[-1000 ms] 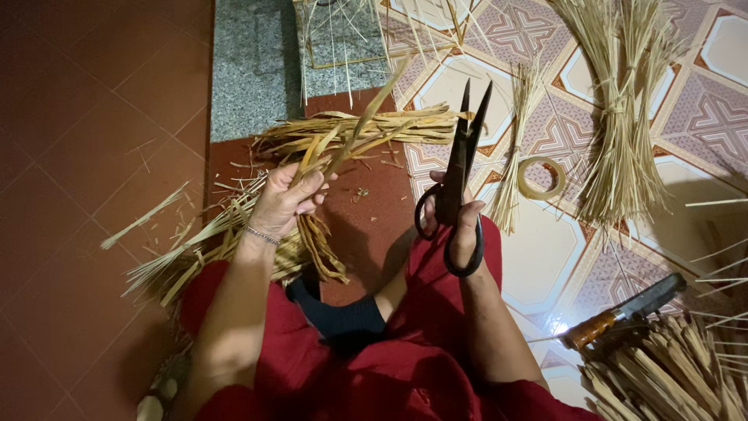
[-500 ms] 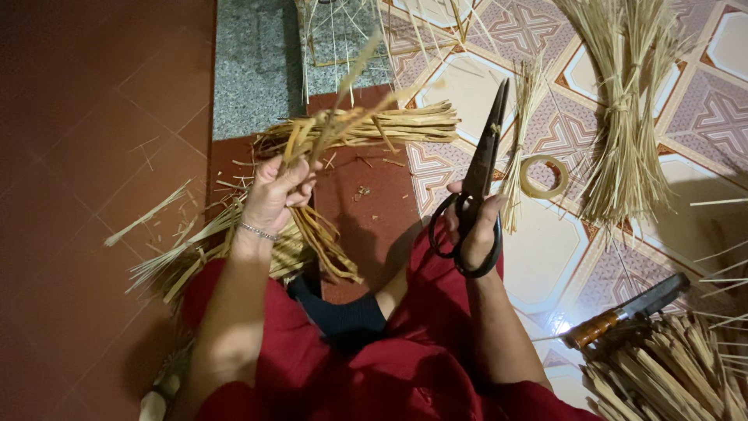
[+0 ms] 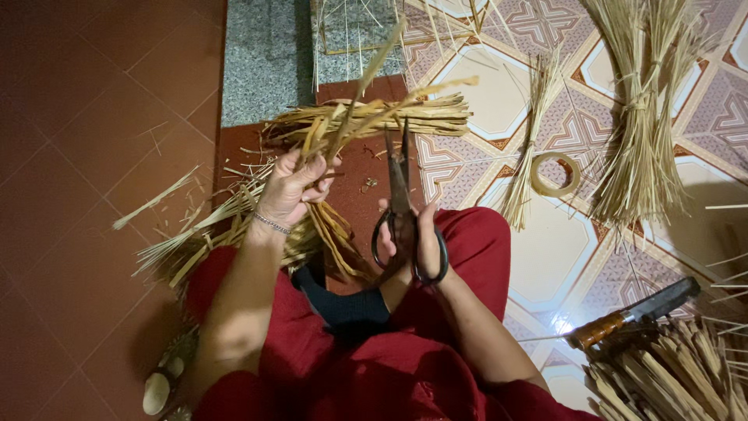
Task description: The person sits on the floor and uses scissors to trim bundles of dried plant strips. They repeatedly pick up bundles, cut the ends, and place the trimmed pieces aside.
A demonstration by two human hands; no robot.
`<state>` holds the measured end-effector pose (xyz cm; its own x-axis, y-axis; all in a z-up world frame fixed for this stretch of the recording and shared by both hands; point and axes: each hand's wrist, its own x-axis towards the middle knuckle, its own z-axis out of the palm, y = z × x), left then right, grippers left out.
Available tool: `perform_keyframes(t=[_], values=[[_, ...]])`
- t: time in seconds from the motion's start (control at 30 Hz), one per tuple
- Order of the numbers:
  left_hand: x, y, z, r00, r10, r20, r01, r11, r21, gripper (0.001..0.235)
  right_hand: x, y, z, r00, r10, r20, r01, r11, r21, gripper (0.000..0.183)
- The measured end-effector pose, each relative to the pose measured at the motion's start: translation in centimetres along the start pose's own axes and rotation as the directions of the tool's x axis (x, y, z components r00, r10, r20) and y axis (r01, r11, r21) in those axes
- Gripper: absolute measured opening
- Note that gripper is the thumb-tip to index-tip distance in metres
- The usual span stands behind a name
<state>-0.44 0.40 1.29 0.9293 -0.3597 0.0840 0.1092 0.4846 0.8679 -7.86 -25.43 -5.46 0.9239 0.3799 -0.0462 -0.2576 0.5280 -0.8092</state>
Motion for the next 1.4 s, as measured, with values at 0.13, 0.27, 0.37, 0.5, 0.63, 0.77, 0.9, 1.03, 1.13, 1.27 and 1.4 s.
perform_keyframes(t=[0.13,0.27,0.37,0.5,0.63,0.77,0.9,1.03,1.13,1.27,1.4], values=[[-0.1,0.0,0.1,0.996,-0.055,-0.068,0.056,0.998,0.000,0.015,1.7,-1.0,-0.2,0.993,-0.066,-0.099,0.060,0.996,-0.068,0.098],[-0.2,0.4,0.2,0.999,-0.035,0.015,0.035,0.999,-0.002,0.018,1.6,-1.4,-0.2,0.980,-0.115,-0.160,0.096,0.988,-0.122,0.091],[-0.5,0.7,0.2,0.998,0.021,0.067,-0.018,0.998,-0.053,0.020,1.1,-1.2,-0.7,0.975,-0.116,-0.192,0.101,0.991,-0.084,0.086],[-0.7,1.4,0.1,1.000,0.001,0.015,0.001,0.993,-0.118,0.022,0.6,-0.3,-1.9,0.970,-0.140,-0.197,0.118,0.986,-0.117,0.087],[-0.5,1.9,0.4,0.999,0.036,0.033,-0.032,0.993,-0.113,0.022,-0.5,2.4,-2.4,0.997,0.002,-0.075,-0.003,1.000,-0.019,0.092],[-0.8,2.0,0.8,0.999,0.035,0.042,-0.031,0.994,-0.106,0.023,0.1,4.9,-2.8,0.975,0.214,0.061,-0.218,0.973,0.078,0.100],[-1.6,2.3,1.0,0.995,0.031,0.094,-0.021,0.994,-0.110,0.024,2.6,5.6,-3.2,0.936,0.340,0.094,-0.350,0.927,0.137,0.104],[-2.4,2.3,0.8,0.995,0.008,0.100,0.003,0.994,-0.108,0.025,4.5,4.9,-3.2,0.976,0.211,0.043,-0.213,0.977,0.033,0.103],[-2.6,2.4,0.2,0.995,0.010,0.096,-0.001,0.996,-0.089,0.026,5.1,4.5,-3.0,0.990,0.137,-0.033,-0.137,0.991,-0.004,0.100],[-2.5,2.8,-0.9,0.988,0.088,0.124,-0.080,0.994,-0.069,0.023,4.9,4.6,-3.1,0.987,0.049,-0.150,-0.077,0.981,-0.181,0.093],[-3.0,3.9,-1.7,0.980,0.191,0.049,-0.190,0.982,-0.022,0.020,5.1,5.2,-3.6,0.937,0.111,-0.330,-0.218,0.927,-0.306,0.087]])
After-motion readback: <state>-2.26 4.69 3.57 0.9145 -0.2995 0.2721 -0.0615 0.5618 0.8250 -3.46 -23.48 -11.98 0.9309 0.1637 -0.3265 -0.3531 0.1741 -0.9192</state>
